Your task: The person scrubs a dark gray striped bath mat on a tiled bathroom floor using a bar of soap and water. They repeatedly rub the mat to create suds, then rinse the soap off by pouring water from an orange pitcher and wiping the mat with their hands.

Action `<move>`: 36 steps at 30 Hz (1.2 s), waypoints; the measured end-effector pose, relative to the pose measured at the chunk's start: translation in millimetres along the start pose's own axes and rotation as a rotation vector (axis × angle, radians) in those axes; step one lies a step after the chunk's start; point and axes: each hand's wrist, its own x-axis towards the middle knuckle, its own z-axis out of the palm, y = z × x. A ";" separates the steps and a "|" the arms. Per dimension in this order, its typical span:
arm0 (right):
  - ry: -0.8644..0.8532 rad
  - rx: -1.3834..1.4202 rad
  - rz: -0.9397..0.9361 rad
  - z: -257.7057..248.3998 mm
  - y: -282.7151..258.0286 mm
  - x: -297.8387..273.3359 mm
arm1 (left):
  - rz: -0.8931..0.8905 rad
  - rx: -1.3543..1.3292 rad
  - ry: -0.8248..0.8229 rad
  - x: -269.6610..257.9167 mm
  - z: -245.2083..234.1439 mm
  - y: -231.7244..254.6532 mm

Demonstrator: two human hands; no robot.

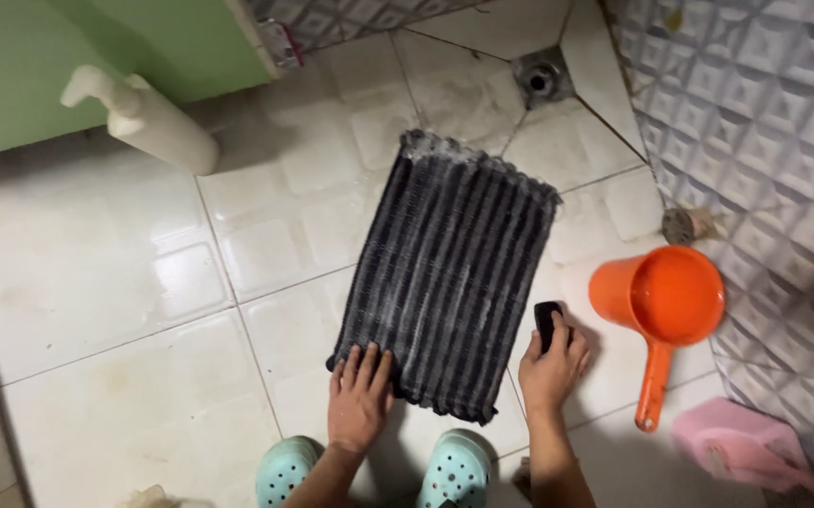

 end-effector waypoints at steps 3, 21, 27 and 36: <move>-0.010 -0.032 0.037 -0.3 16.7 1.9 | -0.005 -0.014 0.010 9.0 -6.5 -1.7; -0.306 0.059 0.010 -19.6 -12.3 -56.3 | -0.301 -0.150 0.181 10.9 -20.1 -12.7; -0.355 0.165 0.147 -8.0 -19.4 -96.5 | -0.379 -0.352 0.208 25.6 0.0 -33.3; -0.572 0.468 0.354 18.0 -11.7 -89.3 | -0.560 -0.482 0.009 24.1 -16.6 -38.5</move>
